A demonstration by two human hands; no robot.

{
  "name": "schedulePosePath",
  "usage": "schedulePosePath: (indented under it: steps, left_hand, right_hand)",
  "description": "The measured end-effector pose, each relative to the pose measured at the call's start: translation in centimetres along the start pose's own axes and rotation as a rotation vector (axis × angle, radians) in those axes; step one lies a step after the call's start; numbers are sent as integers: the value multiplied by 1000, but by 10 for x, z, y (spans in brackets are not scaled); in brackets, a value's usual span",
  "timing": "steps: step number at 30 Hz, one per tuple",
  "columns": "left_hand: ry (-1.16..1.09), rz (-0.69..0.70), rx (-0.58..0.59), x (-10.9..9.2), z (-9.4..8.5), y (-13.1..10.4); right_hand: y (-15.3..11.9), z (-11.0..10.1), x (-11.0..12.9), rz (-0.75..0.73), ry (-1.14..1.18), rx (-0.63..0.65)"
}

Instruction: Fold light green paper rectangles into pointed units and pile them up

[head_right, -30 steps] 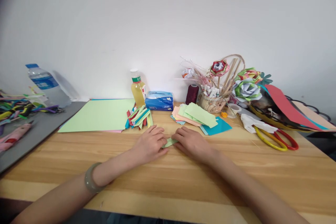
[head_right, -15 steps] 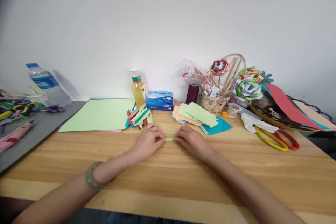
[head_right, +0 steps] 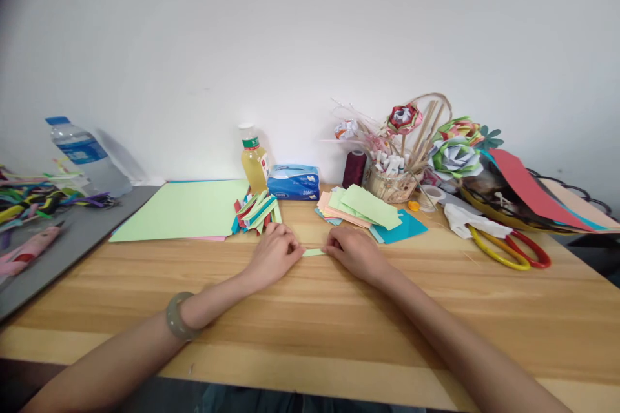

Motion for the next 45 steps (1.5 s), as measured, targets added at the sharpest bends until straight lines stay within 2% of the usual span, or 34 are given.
schedulePosePath:
  steps: [10, 15, 20, 23, 26, 31, 36, 39, 41, 42, 45]
  left_hand:
    - [87, 13, -6, 2, -1, -2]
    - [151, 252, 24, -9, -2, -4]
    - [415, 444, 60, -18, 3, -4]
    - [507, 507, 75, -22, 4, -6]
    - [467, 524, 67, -23, 1, -8]
    - [318, 470, 23, -21, -5, -7]
    - [332, 589, 48, -21, 4, -1]
    - [359, 638, 18, -21, 8, -1]
    - [286, 612, -6, -20, 6, -1]
    - [204, 561, -22, -18, 3, 0]
    - [-230, 238, -54, -6, -5, 6]
  right_hand:
    - [-5, 5, -9, 5, 14, -48]
    - [-7, 6, -12, -25, 45, -51]
    - [-9, 4, -12, -32, 34, -60]
    - [-13, 2, -15, -5, 10, -68]
    - [-20, -2, -23, 32, -10, -79]
    - [-25, -8, -33, 36, -10, -81]
    - [-19, -16, -17, -29, 23, -111]
    - [-17, -15, 10, -196, -49, -94]
    - [-14, -9, 25, -275, -110, -31]
    - [-11, -6, 30, -269, -100, -13]
    - [-4, -1, 33, -135, 45, 3]
Point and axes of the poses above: each hand's wrist, its own y-axis towards the middle knuckle, its own z-axis out of the palm, x = y × z, the point moved 4 cm from there along y, towards the middle knuckle
